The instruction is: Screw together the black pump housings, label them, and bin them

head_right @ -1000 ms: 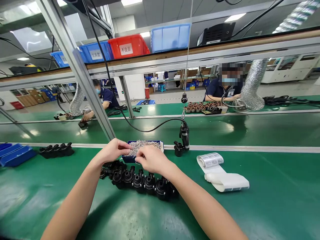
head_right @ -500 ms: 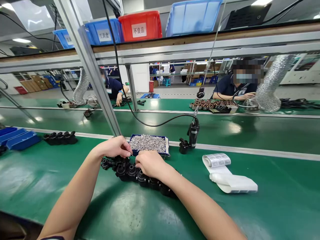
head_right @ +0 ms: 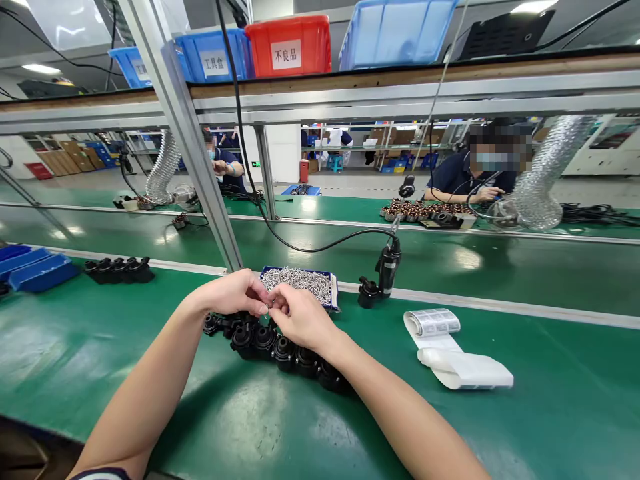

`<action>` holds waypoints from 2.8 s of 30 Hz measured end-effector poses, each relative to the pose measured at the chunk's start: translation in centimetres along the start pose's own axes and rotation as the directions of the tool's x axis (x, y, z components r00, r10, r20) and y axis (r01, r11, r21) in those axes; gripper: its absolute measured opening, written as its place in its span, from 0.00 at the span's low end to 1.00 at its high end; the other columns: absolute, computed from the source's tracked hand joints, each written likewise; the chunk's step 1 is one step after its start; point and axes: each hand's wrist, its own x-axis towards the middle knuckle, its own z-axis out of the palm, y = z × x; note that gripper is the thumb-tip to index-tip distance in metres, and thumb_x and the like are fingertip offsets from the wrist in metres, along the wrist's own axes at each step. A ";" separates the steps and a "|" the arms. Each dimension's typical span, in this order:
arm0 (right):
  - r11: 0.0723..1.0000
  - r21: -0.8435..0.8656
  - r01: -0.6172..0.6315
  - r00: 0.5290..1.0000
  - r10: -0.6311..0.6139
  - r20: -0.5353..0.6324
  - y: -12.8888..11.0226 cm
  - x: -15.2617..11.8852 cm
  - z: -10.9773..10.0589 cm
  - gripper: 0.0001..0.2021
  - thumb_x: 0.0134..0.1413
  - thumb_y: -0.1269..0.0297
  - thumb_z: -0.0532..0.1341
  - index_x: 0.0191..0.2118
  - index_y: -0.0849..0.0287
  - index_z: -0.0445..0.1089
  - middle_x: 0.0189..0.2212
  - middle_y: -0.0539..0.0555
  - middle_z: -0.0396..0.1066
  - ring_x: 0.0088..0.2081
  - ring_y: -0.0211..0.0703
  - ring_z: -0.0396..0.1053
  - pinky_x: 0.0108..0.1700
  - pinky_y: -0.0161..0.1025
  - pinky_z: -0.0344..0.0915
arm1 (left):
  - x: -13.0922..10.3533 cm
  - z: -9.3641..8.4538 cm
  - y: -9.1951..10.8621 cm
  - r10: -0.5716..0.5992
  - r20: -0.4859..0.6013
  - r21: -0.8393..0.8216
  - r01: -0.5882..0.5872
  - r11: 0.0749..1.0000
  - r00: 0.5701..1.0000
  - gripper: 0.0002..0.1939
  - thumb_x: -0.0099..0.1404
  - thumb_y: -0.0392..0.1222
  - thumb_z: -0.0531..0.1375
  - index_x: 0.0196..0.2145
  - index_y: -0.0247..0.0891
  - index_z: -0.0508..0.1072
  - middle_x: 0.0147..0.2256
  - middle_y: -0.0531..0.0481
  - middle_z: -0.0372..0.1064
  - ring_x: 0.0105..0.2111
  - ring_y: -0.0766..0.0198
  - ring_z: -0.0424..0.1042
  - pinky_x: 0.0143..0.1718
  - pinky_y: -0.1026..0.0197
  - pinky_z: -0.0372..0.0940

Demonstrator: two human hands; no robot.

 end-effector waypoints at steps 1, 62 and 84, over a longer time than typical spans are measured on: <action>0.999 -0.035 -0.001 1.000 0.001 0.019 -0.1 -0.1 -0.2 0.11 0.61 0.75 0.62 0.47 0.56 0.73 0.31 0.48 0.77 0.30 0.39 0.71 0.34 0.36 0.62 | 0.2 0.1 -0.2 -0.013 -0.014 -0.001 0.013 1.000 1.000 0.08 0.54 0.41 0.71 0.32 0.36 0.86 0.27 0.48 0.80 0.29 0.58 0.77 0.31 0.64 0.67; 0.866 -0.483 0.128 0.959 0.016 0.283 -1.8 -1.1 -0.9 0.08 0.69 0.65 0.64 0.38 0.55 0.80 0.36 0.53 0.79 0.40 0.49 0.76 0.42 0.43 0.66 | 0.5 0.6 1.2 -0.161 0.039 0.473 0.124 0.872 0.986 0.35 0.54 0.31 0.75 0.60 0.39 0.76 0.41 0.49 0.84 0.38 0.56 0.81 0.36 0.63 0.69; 0.861 -0.483 -0.160 0.973 0.220 0.070 8.2 2.7 -6.4 0.17 0.55 0.51 0.70 0.46 0.56 0.81 0.39 0.56 0.80 0.33 0.47 0.71 0.38 0.43 0.68 | -0.5 1.5 2.5 -0.238 0.124 0.559 0.130 0.819 0.963 0.48 0.54 0.35 0.78 0.69 0.38 0.67 0.41 0.47 0.82 0.40 0.51 0.81 0.43 0.58 0.71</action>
